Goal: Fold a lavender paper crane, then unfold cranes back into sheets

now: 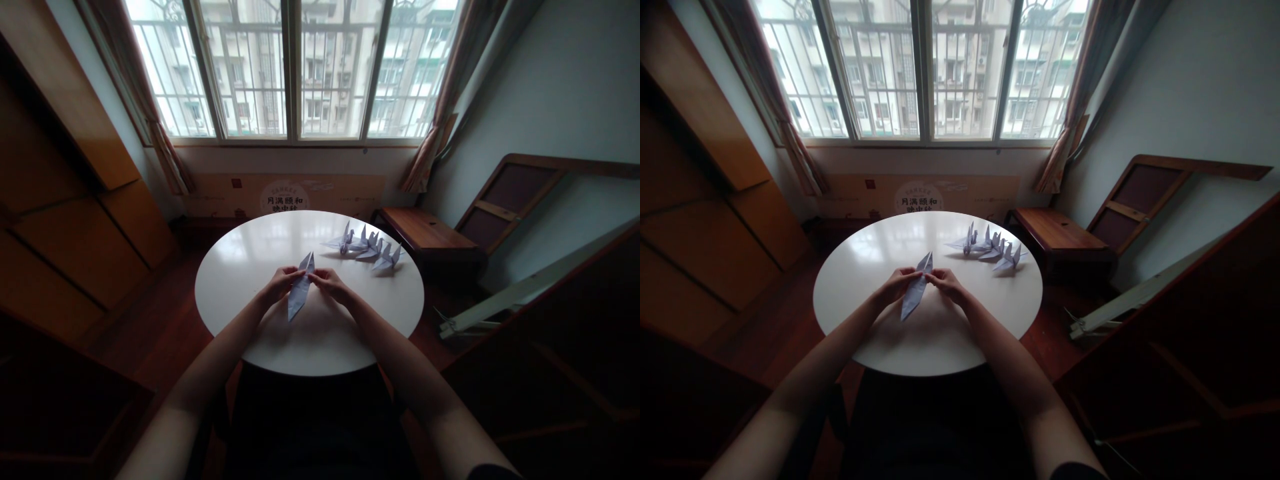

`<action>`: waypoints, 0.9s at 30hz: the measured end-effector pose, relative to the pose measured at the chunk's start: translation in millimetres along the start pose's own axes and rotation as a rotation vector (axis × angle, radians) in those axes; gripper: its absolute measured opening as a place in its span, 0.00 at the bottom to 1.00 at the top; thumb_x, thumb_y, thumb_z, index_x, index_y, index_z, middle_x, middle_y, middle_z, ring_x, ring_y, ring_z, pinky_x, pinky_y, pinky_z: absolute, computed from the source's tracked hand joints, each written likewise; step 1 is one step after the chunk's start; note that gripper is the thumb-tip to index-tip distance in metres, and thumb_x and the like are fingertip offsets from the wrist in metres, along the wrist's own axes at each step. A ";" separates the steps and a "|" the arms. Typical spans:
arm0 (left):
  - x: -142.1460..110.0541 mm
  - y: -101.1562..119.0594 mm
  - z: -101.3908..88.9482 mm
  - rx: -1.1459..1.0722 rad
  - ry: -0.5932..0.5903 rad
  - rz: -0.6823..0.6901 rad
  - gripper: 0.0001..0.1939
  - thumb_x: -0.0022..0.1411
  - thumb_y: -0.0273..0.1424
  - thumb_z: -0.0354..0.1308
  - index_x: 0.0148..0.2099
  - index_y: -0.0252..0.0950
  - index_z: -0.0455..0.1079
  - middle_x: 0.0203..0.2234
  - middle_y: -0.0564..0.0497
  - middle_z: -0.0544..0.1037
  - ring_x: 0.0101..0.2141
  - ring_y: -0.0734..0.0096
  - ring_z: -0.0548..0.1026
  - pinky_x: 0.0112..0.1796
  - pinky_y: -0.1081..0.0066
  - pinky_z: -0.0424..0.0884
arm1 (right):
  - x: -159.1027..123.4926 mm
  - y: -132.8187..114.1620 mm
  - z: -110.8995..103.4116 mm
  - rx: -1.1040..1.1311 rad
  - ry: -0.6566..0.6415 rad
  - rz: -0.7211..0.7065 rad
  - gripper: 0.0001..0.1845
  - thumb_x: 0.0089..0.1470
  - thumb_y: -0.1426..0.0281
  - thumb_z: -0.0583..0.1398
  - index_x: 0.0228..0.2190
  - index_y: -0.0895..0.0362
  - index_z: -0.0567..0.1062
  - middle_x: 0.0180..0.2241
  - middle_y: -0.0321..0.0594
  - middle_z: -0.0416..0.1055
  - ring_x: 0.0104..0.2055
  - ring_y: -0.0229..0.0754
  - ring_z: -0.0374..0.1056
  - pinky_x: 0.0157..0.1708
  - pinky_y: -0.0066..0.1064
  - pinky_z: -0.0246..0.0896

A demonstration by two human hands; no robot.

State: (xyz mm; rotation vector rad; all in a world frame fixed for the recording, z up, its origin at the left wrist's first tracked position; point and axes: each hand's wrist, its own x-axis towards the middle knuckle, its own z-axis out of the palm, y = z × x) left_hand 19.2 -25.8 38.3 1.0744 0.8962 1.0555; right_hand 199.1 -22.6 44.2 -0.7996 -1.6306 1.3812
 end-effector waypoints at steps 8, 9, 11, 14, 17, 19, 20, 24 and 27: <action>1.2 -0.6 -1.3 -0.002 -0.018 -0.031 0.24 0.40 0.44 0.72 0.30 0.29 0.72 0.21 0.51 0.73 0.20 0.78 0.69 0.23 0.76 0.59 | 2.4 3.8 -0.7 0.022 0.003 -0.001 0.25 0.39 0.50 0.66 0.22 0.61 0.74 0.22 0.35 0.68 0.26 0.35 0.59 0.28 0.28 0.53; 1.0 -0.3 -0.9 -0.005 -0.025 -0.030 0.24 0.40 0.44 0.72 0.29 0.29 0.71 0.21 0.51 0.73 0.20 0.78 0.69 0.23 0.76 0.59 | 2.1 4.2 -0.6 0.023 -0.004 0.000 0.25 0.39 0.50 0.66 0.23 0.61 0.74 0.22 0.35 0.68 0.26 0.35 0.60 0.28 0.28 0.53; 0.7 0.0 -0.4 -0.010 -0.031 -0.011 0.23 0.39 0.44 0.73 0.27 0.29 0.70 0.20 0.52 0.72 0.20 0.79 0.68 0.22 0.77 0.59 | 1.3 4.5 -0.7 0.022 -0.015 -0.001 0.25 0.40 0.49 0.66 0.24 0.61 0.75 0.23 0.36 0.68 0.26 0.35 0.59 0.28 0.28 0.52; 1.1 -0.8 -1.8 -0.005 -0.026 0.011 0.23 0.39 0.44 0.73 0.25 0.30 0.69 0.19 0.53 0.71 0.19 0.81 0.66 0.22 0.77 0.57 | 0.7 4.4 -0.6 0.014 -0.032 0.002 0.26 0.41 0.49 0.65 0.25 0.61 0.74 0.22 0.34 0.66 0.25 0.34 0.56 0.27 0.28 0.48; 1.6 -2.2 -4.3 0.014 -0.021 0.000 0.23 0.41 0.44 0.72 0.28 0.29 0.71 0.20 0.52 0.72 0.19 0.80 0.67 0.22 0.77 0.58 | 0.9 4.3 -1.1 -0.003 -0.029 0.012 0.26 0.41 0.48 0.64 0.25 0.61 0.73 0.21 0.33 0.63 0.24 0.33 0.53 0.25 0.27 0.45; 0.7 -2.1 -4.9 0.034 -0.049 -0.040 0.23 0.42 0.43 0.72 0.30 0.28 0.73 0.20 0.51 0.72 0.19 0.79 0.67 0.22 0.76 0.58 | 1.1 4.4 -1.8 -0.026 -0.009 0.008 0.27 0.41 0.47 0.64 0.24 0.60 0.73 0.20 0.32 0.62 0.24 0.33 0.52 0.25 0.27 0.44; -0.2 -1.8 -4.7 0.044 -0.076 -0.066 0.22 0.42 0.42 0.72 0.31 0.27 0.74 0.19 0.51 0.72 0.19 0.79 0.66 0.22 0.76 0.58 | 1.3 4.6 -2.3 -0.038 0.005 0.003 0.27 0.41 0.47 0.64 0.23 0.60 0.72 0.20 0.32 0.60 0.23 0.33 0.51 0.25 0.27 0.43; -3.7 0.1 -2.5 0.058 -0.162 -0.115 0.20 0.41 0.39 0.74 0.30 0.27 0.75 0.18 0.51 0.72 0.18 0.80 0.65 0.22 0.75 0.58 | 2.2 6.5 -3.4 -0.066 0.052 0.000 0.27 0.40 0.46 0.64 0.21 0.58 0.69 0.19 0.31 0.57 0.23 0.33 0.49 0.24 0.28 0.42; -4.1 0.5 -2.4 0.066 -0.159 -0.094 0.20 0.41 0.38 0.73 0.31 0.26 0.76 0.18 0.51 0.72 0.18 0.79 0.65 0.21 0.75 0.57 | 4.2 9.5 -2.7 -0.094 0.075 -0.001 0.27 0.41 0.45 0.63 0.21 0.58 0.69 0.19 0.32 0.59 0.22 0.33 0.51 0.24 0.28 0.44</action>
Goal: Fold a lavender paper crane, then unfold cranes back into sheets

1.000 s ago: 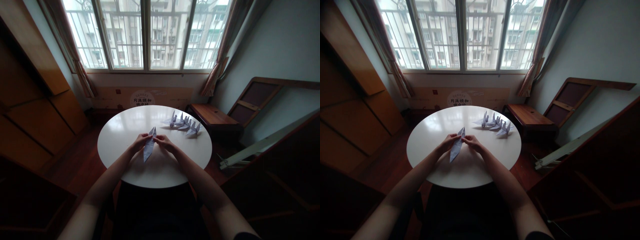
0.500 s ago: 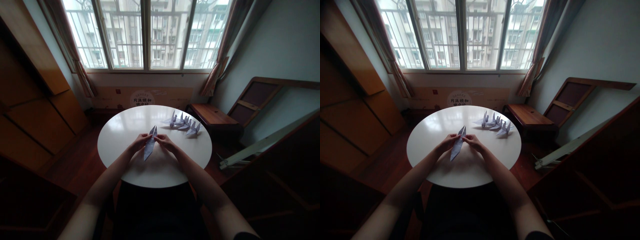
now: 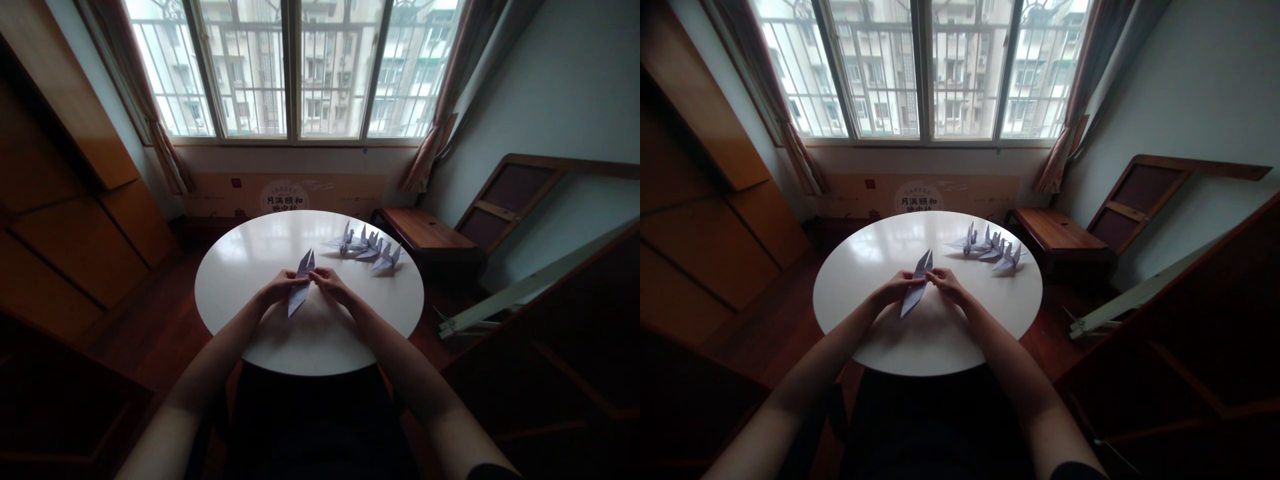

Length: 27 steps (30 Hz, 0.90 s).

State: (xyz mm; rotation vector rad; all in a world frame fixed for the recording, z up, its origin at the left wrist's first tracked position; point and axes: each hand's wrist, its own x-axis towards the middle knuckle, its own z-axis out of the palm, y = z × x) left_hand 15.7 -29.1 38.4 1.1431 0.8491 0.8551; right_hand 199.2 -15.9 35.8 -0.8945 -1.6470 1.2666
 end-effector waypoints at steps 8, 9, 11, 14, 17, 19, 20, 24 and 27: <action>0.3 -1.6 -0.7 -0.005 -0.061 0.022 0.20 0.44 0.37 0.72 0.33 0.25 0.77 0.19 0.50 0.73 0.19 0.79 0.67 0.22 0.76 0.58 | 3.4 5.1 3.7 -0.029 -0.070 -0.023 0.30 0.42 0.43 0.60 0.20 0.60 0.70 0.18 0.32 0.60 0.22 0.33 0.53 0.25 0.28 0.47; 0.3 -1.6 0.0 -0.012 -0.064 0.023 0.20 0.44 0.37 0.73 0.33 0.25 0.76 0.19 0.50 0.73 0.19 0.79 0.67 0.22 0.76 0.58 | 3.0 4.4 3.9 -0.019 -0.076 -0.028 0.30 0.42 0.43 0.61 0.20 0.60 0.70 0.18 0.31 0.60 0.22 0.33 0.53 0.24 0.28 0.46; 0.4 -1.3 1.7 -0.030 -0.060 0.032 0.19 0.44 0.37 0.73 0.33 0.25 0.77 0.20 0.50 0.74 0.19 0.80 0.67 0.22 0.77 0.58 | 2.3 2.8 3.9 0.004 -0.066 -0.041 0.29 0.42 0.44 0.62 0.19 0.59 0.69 0.17 0.31 0.59 0.22 0.32 0.52 0.24 0.27 0.46; 1.3 -0.7 3.2 -0.057 -0.047 0.052 0.20 0.47 0.38 0.71 0.35 0.24 0.77 0.23 0.46 0.77 0.20 0.80 0.68 0.23 0.77 0.59 | 2.0 0.9 3.3 0.041 -0.054 -0.054 0.29 0.42 0.44 0.62 0.19 0.59 0.68 0.18 0.32 0.59 0.22 0.32 0.53 0.24 0.28 0.46; 3.2 -0.5 2.0 -0.089 -0.038 0.089 0.22 0.48 0.40 0.70 0.37 0.24 0.77 0.28 0.41 0.79 0.24 0.73 0.73 0.25 0.75 0.63 | 2.4 0.3 3.3 0.064 -0.063 -0.054 0.28 0.43 0.45 0.62 0.20 0.59 0.69 0.18 0.32 0.60 0.22 0.33 0.53 0.24 0.28 0.47; 4.2 -0.8 0.4 -0.098 -0.033 0.115 0.23 0.47 0.40 0.70 0.37 0.24 0.77 0.30 0.39 0.80 0.27 0.69 0.75 0.27 0.74 0.65 | 2.8 0.4 4.5 0.072 -0.070 -0.058 0.28 0.43 0.45 0.62 0.20 0.59 0.69 0.18 0.32 0.59 0.22 0.33 0.53 0.24 0.28 0.47; 4.6 -1.0 -0.1 -0.098 -0.023 0.128 0.23 0.46 0.40 0.71 0.36 0.24 0.76 0.29 0.39 0.79 0.27 0.69 0.75 0.28 0.74 0.65 | 2.9 0.6 5.4 0.075 -0.070 -0.060 0.28 0.43 0.45 0.62 0.20 0.59 0.69 0.18 0.31 0.59 0.22 0.32 0.52 0.24 0.28 0.46; 4.6 -1.2 0.3 -0.080 0.057 0.179 0.22 0.44 0.41 0.71 0.32 0.25 0.75 0.24 0.44 0.77 0.24 0.71 0.74 0.26 0.74 0.64 | 2.9 2.6 8.5 0.070 -0.041 -0.035 0.30 0.44 0.42 0.60 0.21 0.59 0.69 0.18 0.31 0.59 0.21 0.32 0.52 0.23 0.28 0.45; 3.7 -0.4 2.4 -0.047 0.104 0.203 0.22 0.44 0.42 0.71 0.29 0.26 0.74 0.21 0.47 0.75 0.23 0.72 0.73 0.24 0.75 0.63 | 2.1 4.9 8.0 0.048 -0.047 0.032 0.32 0.46 0.41 0.58 0.19 0.59 0.67 0.17 0.32 0.58 0.20 0.32 0.52 0.22 0.28 0.44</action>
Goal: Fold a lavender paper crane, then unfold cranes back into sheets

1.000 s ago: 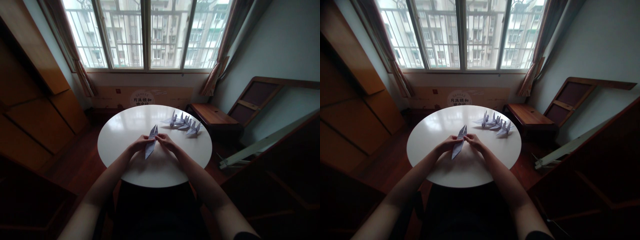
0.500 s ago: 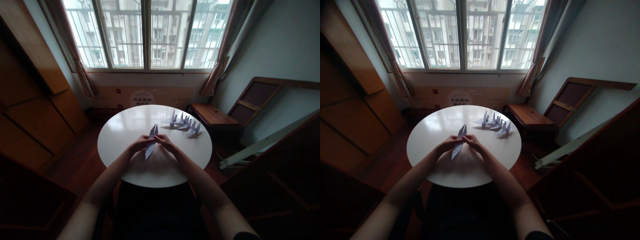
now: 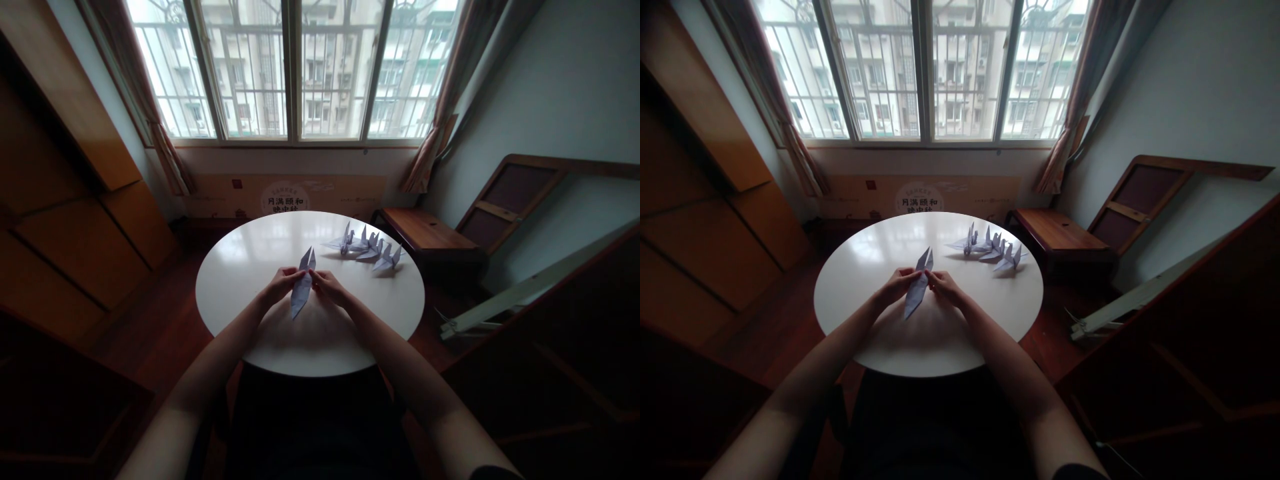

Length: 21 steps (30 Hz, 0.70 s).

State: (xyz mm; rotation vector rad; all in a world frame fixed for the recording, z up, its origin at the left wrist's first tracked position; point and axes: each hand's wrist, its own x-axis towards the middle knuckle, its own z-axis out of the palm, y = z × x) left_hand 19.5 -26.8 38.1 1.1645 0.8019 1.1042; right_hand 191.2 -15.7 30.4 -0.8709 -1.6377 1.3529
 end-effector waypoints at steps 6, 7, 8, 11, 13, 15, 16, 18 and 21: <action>-0.4 0.2 1.5 0.045 0.054 0.036 0.21 0.44 0.43 0.71 0.26 0.28 0.72 0.19 0.50 0.74 0.21 0.74 0.71 0.23 0.75 0.62 | -3.4 -3.2 -2.0 -0.016 -0.042 -0.010 0.29 0.45 0.45 0.61 0.20 0.60 0.70 0.18 0.32 0.59 0.22 0.32 0.52 0.23 0.27 0.44; -0.2 -0.2 1.4 0.042 0.058 0.035 0.21 0.44 0.42 0.71 0.26 0.28 0.72 0.19 0.50 0.74 0.21 0.74 0.71 0.23 0.75 0.62 | -4.0 -4.9 -1.8 -0.014 -0.043 -0.016 0.28 0.44 0.46 0.62 0.20 0.60 0.69 0.18 0.31 0.58 0.22 0.32 0.52 0.24 0.27 0.44; -0.1 -0.6 1.4 0.036 0.055 0.029 0.21 0.44 0.42 0.71 0.27 0.28 0.72 0.19 0.49 0.74 0.21 0.74 0.71 0.24 0.75 0.62 | -4.6 -6.6 -1.4 -0.010 -0.044 -0.023 0.28 0.44 0.46 0.63 0.19 0.60 0.69 0.18 0.31 0.57 0.22 0.32 0.51 0.24 0.27 0.43; 0.1 -1.0 1.7 -0.015 0.005 0.000 0.21 0.46 0.42 0.70 0.30 0.27 0.74 0.21 0.47 0.76 0.22 0.73 0.72 0.25 0.74 0.64 | -5.7 -10.3 -0.1 0.021 -0.063 -0.054 0.28 0.44 0.46 0.62 0.18 0.60 0.67 0.18 0.30 0.55 0.22 0.32 0.49 0.24 0.28 0.42; 0.1 -0.5 1.9 -0.056 -0.033 -0.014 0.21 0.47 0.42 0.69 0.32 0.26 0.75 0.22 0.46 0.77 0.24 0.71 0.74 0.28 0.73 0.66 | -6.0 -11.3 0.7 0.041 -0.078 -0.069 0.28 0.44 0.46 0.62 0.19 0.59 0.67 0.18 0.30 0.55 0.22 0.32 0.49 0.24 0.28 0.42; 0.0 0.4 1.6 -0.077 -0.050 -0.019 0.21 0.47 0.41 0.69 0.33 0.26 0.75 0.23 0.45 0.77 0.25 0.70 0.74 0.29 0.72 0.67 | -6.0 -11.8 1.1 0.048 -0.085 -0.073 0.28 0.44 0.46 0.62 0.19 0.59 0.68 0.18 0.30 0.55 0.22 0.32 0.49 0.24 0.28 0.42; 0.0 0.9 1.3 -0.074 -0.052 -0.022 0.21 0.47 0.41 0.69 0.34 0.26 0.75 0.23 0.45 0.77 0.24 0.71 0.74 0.28 0.73 0.66 | -6.0 -12.1 0.9 0.049 -0.084 -0.073 0.28 0.44 0.46 0.62 0.20 0.59 0.68 0.18 0.30 0.55 0.23 0.32 0.49 0.25 0.28 0.42; -0.4 1.9 0.4 -0.053 -0.058 -0.036 0.21 0.48 0.42 0.69 0.33 0.26 0.75 0.22 0.46 0.75 0.21 0.74 0.71 0.24 0.75 0.62 | -6.1 -13.0 -0.1 0.044 -0.061 -0.075 0.28 0.44 0.46 0.61 0.20 0.59 0.67 0.18 0.31 0.56 0.23 0.32 0.50 0.25 0.29 0.43; -1.6 3.0 -0.7 -0.015 -0.089 -0.055 0.21 0.48 0.43 0.68 0.31 0.26 0.74 0.16 0.52 0.69 0.16 0.81 0.62 0.19 0.76 0.54 | -7.2 -15.1 -2.8 0.034 -0.033 -0.076 0.28 0.45 0.46 0.61 0.20 0.59 0.68 0.19 0.32 0.57 0.23 0.33 0.51 0.25 0.29 0.45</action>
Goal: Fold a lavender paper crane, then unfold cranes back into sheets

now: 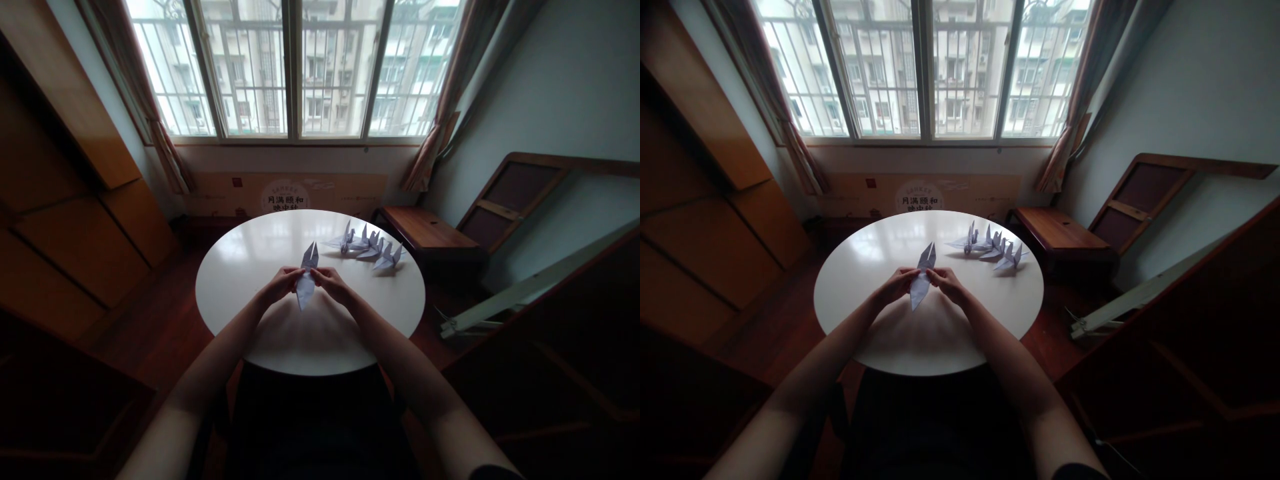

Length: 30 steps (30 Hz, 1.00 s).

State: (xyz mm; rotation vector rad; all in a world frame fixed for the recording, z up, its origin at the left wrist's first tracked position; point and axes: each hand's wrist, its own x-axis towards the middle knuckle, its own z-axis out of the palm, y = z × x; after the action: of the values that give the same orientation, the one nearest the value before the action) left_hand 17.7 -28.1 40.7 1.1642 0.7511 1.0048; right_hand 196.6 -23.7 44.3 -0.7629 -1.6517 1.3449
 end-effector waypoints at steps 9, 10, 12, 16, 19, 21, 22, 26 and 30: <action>0.5 -0.5 0.7 0.090 0.052 0.070 0.23 0.46 0.46 0.68 0.23 0.29 0.69 0.12 0.57 0.61 0.14 0.83 0.58 0.18 0.76 0.50 | 0.1 0.2 -0.5 -0.003 0.024 0.048 0.27 0.46 0.46 0.61 0.22 0.60 0.71 0.20 0.34 0.62 0.23 0.34 0.54 0.24 0.28 0.47; 0.7 -0.7 0.8 0.116 0.049 0.072 0.23 0.47 0.46 0.68 0.22 0.30 0.69 0.12 0.57 0.61 0.14 0.82 0.59 0.18 0.76 0.51 | 1.3 1.5 -0.9 -0.013 0.051 0.049 0.27 0.45 0.46 0.61 0.22 0.60 0.71 0.20 0.34 0.61 0.23 0.34 0.53 0.24 0.28 0.47; 0.8 -1.0 0.6 0.176 0.024 0.064 0.24 0.48 0.47 0.66 0.22 0.30 0.69 0.12 0.56 0.63 0.14 0.81 0.60 0.18 0.76 0.52 | 4.4 5.3 -2.3 -0.037 0.123 0.046 0.28 0.43 0.45 0.61 0.21 0.60 0.70 0.19 0.33 0.60 0.22 0.33 0.52 0.24 0.28 0.46; 0.4 -1.4 -1.2 0.255 -0.019 0.057 0.24 0.49 0.48 0.65 0.22 0.30 0.70 0.12 0.55 0.65 0.15 0.81 0.61 0.18 0.76 0.52 | 11.2 16.0 -5.5 -0.076 0.241 0.044 0.30 0.40 0.42 0.61 0.18 0.58 0.68 0.17 0.32 0.58 0.21 0.33 0.52 0.22 0.28 0.45; 1.1 -2.3 -2.5 0.265 -0.008 0.072 0.25 0.49 0.49 0.65 0.22 0.30 0.70 0.13 0.54 0.66 0.15 0.81 0.60 0.18 0.76 0.52 | 13.4 21.6 -6.1 -0.101 0.243 0.055 0.32 0.40 0.40 0.59 0.17 0.58 0.67 0.16 0.32 0.58 0.20 0.33 0.53 0.22 0.28 0.45; 1.9 -2.9 -2.9 0.258 0.012 0.080 0.25 0.50 0.49 0.65 0.23 0.30 0.70 0.13 0.54 0.66 0.15 0.81 0.60 0.18 0.76 0.51 | 12.8 22.2 -5.7 -0.112 0.222 0.071 0.33 0.41 0.39 0.58 0.15 0.58 0.66 0.15 0.32 0.59 0.19 0.32 0.52 0.21 0.28 0.44; 2.3 -3.2 -2.9 0.253 0.024 0.085 0.25 0.50 0.49 0.65 0.23 0.29 0.70 0.13 0.54 0.66 0.15 0.81 0.60 0.18 0.76 0.51 | 12.1 21.8 -5.3 -0.111 0.204 0.082 0.33 0.42 0.39 0.58 0.15 0.58 0.66 0.15 0.33 0.59 0.19 0.32 0.52 0.21 0.28 0.44; 3.7 -3.7 -1.8 0.227 0.052 0.096 0.25 0.49 0.50 0.65 0.24 0.29 0.71 0.13 0.54 0.66 0.15 0.81 0.60 0.18 0.75 0.52 | 9.0 17.9 -4.4 -0.074 0.157 0.086 0.30 0.42 0.42 0.60 0.18 0.59 0.67 0.16 0.32 0.60 0.19 0.32 0.53 0.21 0.27 0.44; 3.8 -3.4 0.0 0.211 0.029 0.089 0.26 0.48 0.50 0.65 0.25 0.28 0.72 0.13 0.54 0.66 0.15 0.81 0.60 0.18 0.75 0.52 | 8.3 15.1 -4.5 -0.058 0.154 0.059 0.30 0.41 0.43 0.61 0.18 0.59 0.67 0.16 0.32 0.59 0.20 0.31 0.52 0.22 0.27 0.44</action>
State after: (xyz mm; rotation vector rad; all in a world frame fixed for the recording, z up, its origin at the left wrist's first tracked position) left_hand 19.9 -24.9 37.5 1.3776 0.8504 1.0364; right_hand 196.1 -11.0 31.9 -0.9325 -1.5625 1.2500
